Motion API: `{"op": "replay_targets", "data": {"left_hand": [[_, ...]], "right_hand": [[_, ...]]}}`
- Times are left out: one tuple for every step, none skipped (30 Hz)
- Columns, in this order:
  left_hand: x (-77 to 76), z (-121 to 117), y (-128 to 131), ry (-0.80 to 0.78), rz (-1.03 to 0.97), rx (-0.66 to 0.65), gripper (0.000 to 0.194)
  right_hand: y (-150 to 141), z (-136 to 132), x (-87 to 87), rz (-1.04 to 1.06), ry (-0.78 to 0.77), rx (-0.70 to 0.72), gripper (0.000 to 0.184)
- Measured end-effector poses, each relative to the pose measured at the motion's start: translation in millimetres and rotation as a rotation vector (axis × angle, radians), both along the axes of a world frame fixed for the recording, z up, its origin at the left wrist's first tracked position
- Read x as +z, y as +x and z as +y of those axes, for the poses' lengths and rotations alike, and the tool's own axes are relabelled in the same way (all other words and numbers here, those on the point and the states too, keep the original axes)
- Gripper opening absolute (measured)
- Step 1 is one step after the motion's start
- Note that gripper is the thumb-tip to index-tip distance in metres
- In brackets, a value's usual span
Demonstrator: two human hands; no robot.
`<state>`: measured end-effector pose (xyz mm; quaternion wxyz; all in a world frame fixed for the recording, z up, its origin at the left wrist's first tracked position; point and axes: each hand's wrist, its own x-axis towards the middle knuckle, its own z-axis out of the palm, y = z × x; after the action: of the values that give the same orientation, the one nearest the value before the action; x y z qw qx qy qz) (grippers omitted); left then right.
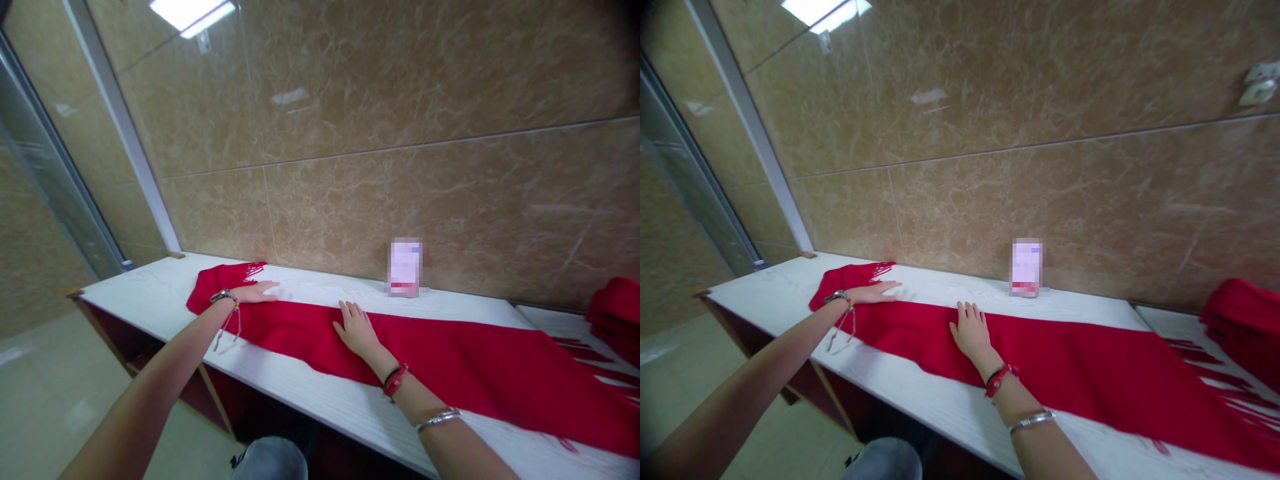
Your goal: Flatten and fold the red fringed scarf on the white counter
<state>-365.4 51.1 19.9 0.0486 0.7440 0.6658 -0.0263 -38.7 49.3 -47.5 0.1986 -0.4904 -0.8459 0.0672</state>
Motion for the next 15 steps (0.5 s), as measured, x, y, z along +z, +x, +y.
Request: {"op": "replay_targets", "data": {"left_hand": [[-6.6, 0, 5, -0.041, -0.022, -0.083, 0.058], [-11.4, 0, 8, -0.048, -0.019, -0.123, 0.053], [-14.4, -1, 8, -0.019, -0.005, -0.13, 0.046], [-15.6, -3, 7, 0.025, 0.013, -0.117, 0.038], [-15.2, -4, 4, 0.066, 0.028, -0.096, 0.031], [-13.7, -6, -1, 0.09, 0.042, -0.072, 0.026], [-11.5, -8, -5, 0.1, 0.052, -0.05, 0.021], [-9.0, -11, -10, 0.101, 0.061, -0.032, 0.018], [-6.6, -13, -15, 0.105, 0.071, -0.011, 0.015], [-4.2, -15, -19, 0.111, 0.082, 0.013, 0.012], [-1.9, -16, -22, 0.121, 0.092, 0.042, 0.011], [0.6, -16, -25, 0.14, 0.101, 0.077, 0.01], [3.5, -15, -28, 0.168, 0.108, 0.118, 0.011], [7.3, -14, -31, 0.207, 0.113, 0.165, 0.013], [11.9, -11, -34, 0.254, 0.115, 0.217, 0.016]], "right_hand": [[1, 1, -0.3, -0.011, -0.002, 0.007, 0.052], [1, 1, -0.7, -0.024, -0.002, 0.017, 0.051], [2, 2, -1.0, -0.035, 0.001, 0.025, 0.05], [2, 2, -1.2, -0.044, 0.005, 0.031, 0.049], [3, 2, -1.3, -0.05, 0.009, 0.035, 0.048], [3, 3, -1.2, -0.052, 0.011, 0.036, 0.047], [4, 3, -1.0, -0.052, 0.012, 0.035, 0.047], [4, 3, -0.7, -0.052, 0.01, 0.034, 0.047], [4, 3, -0.4, -0.052, 0.008, 0.034, 0.047], [4, 2, -0.1, -0.053, 0.007, 0.033, 0.047], [4, 2, 0.0, -0.052, 0.008, 0.031, 0.047], [4, 2, 0.1, -0.052, 0.01, 0.029, 0.047], [4, 1, -0.1, -0.05, 0.012, 0.025, 0.047], [4, 1, -0.3, -0.048, 0.014, 0.022, 0.047], [4, 1, -0.6, -0.045, 0.017, 0.02, 0.046]]}}
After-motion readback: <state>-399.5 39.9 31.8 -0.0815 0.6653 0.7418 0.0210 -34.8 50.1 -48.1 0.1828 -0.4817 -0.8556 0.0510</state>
